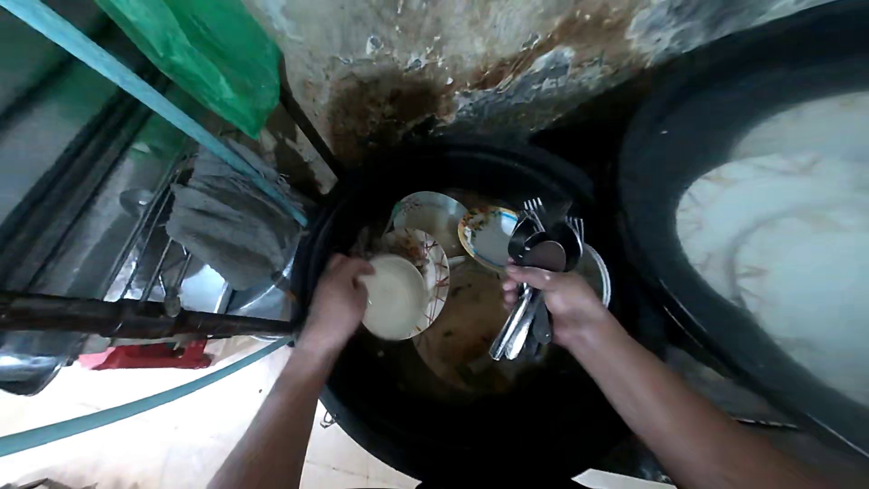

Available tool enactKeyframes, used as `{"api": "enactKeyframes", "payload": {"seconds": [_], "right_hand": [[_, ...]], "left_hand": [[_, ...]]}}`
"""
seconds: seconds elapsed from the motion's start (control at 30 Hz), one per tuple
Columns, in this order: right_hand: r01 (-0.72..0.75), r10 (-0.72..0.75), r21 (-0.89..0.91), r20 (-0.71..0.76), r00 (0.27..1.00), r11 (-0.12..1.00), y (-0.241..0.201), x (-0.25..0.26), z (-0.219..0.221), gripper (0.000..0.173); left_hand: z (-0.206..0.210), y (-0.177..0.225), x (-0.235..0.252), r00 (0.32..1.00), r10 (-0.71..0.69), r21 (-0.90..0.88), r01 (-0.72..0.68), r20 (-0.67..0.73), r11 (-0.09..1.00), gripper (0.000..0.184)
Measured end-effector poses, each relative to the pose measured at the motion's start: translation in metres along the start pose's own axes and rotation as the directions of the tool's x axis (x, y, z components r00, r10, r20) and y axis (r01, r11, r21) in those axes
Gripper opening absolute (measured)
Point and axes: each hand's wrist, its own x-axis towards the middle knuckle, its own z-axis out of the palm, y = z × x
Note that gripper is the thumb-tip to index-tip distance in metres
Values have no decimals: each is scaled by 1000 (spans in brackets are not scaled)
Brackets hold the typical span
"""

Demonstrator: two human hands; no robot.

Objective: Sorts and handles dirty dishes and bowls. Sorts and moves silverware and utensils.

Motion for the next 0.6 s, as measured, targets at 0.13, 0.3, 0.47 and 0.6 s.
{"api": "enactKeyframes", "payload": {"seconds": [0.13, 0.3, 0.47, 0.6], "right_hand": [[160, -161, -46, -24, 987, 986, 2, 0, -2, 5], [310, -315, -103, -44, 948, 945, 7, 5, -5, 7], [324, -329, -94, -47, 943, 941, 7, 6, -6, 7], [302, -306, -121, -22, 952, 946, 9, 6, -5, 8]], "left_hand": [[47, 18, -38, 897, 64, -54, -45, 437, 998, 29], [91, 29, -40, 823, -11, -153, 119, 568, 981, 28], [88, 34, -42, 766, 54, -108, 20, 641, 994, 33], [67, 28, -17, 864, -56, 33, 45, 500, 998, 35]]}}
